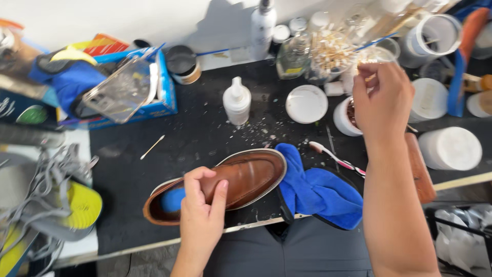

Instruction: The person cleans a pair of brown leather slip-on shoes using a toothbrush, a cloth, a spray bottle, and cotton swabs. They apply a cleaning solution to the cloth and wipe the shoe surfaces, then use a toothbrush to scrub the leather and a cotton swab to clean the seams and edges.

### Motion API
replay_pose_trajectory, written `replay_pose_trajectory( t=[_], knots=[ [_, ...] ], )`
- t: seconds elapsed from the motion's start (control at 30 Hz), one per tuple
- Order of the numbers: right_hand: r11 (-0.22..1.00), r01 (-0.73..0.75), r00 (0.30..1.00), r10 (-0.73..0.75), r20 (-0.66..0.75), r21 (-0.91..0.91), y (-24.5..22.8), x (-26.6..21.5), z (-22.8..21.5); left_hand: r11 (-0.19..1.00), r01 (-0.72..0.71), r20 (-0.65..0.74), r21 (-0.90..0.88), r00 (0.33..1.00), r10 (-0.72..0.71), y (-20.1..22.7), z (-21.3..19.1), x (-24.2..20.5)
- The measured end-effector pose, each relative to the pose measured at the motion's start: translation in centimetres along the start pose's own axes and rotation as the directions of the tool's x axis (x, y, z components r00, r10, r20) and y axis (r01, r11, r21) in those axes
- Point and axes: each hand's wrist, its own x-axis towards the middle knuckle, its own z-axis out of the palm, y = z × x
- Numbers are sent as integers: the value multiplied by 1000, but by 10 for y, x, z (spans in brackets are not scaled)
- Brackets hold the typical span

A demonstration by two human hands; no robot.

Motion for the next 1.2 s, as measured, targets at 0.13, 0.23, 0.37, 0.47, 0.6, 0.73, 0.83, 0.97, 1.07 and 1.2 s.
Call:
replay_pose_trajectory(
  t=[0.13,0.23,0.37,0.47,0.6,0.73,0.83,0.97,1.07,1.2],
  knots=[
    [966,-247,954,255,156,-68,52,36,-14,987,158,30,27,987,-159,-1,2,15],
    [928,-292,888,353,294,-231,84,44,-16,999,20,-17,35,1000,-20,-6,8,15],
    [888,-244,847,391,360,-389,103,48,11,995,-12,-60,94,998,18,-7,13,14],
    [811,-176,849,412,332,-557,104,44,31,996,-23,-72,89,997,30,-7,16,13],
    [817,-82,887,321,333,-571,94,46,34,997,6,-72,73,997,-1,-7,17,15],
    [846,-23,921,225,317,-533,82,50,11,995,58,-70,84,996,-52,-4,15,16],
    [848,-50,918,247,310,-528,71,53,-13,997,36,-55,75,998,-32,3,16,18],
    [889,-117,914,271,301,-443,43,48,-45,980,184,29,69,982,-187,12,11,23],
    [944,-149,933,232,273,-296,17,37,-64,969,245,57,-25,968,-244,13,9,19],
    [982,-164,948,183,261,-93,-26,17,-72,995,-92,-191,-33,978,84,5,16,-3]
  ],
)
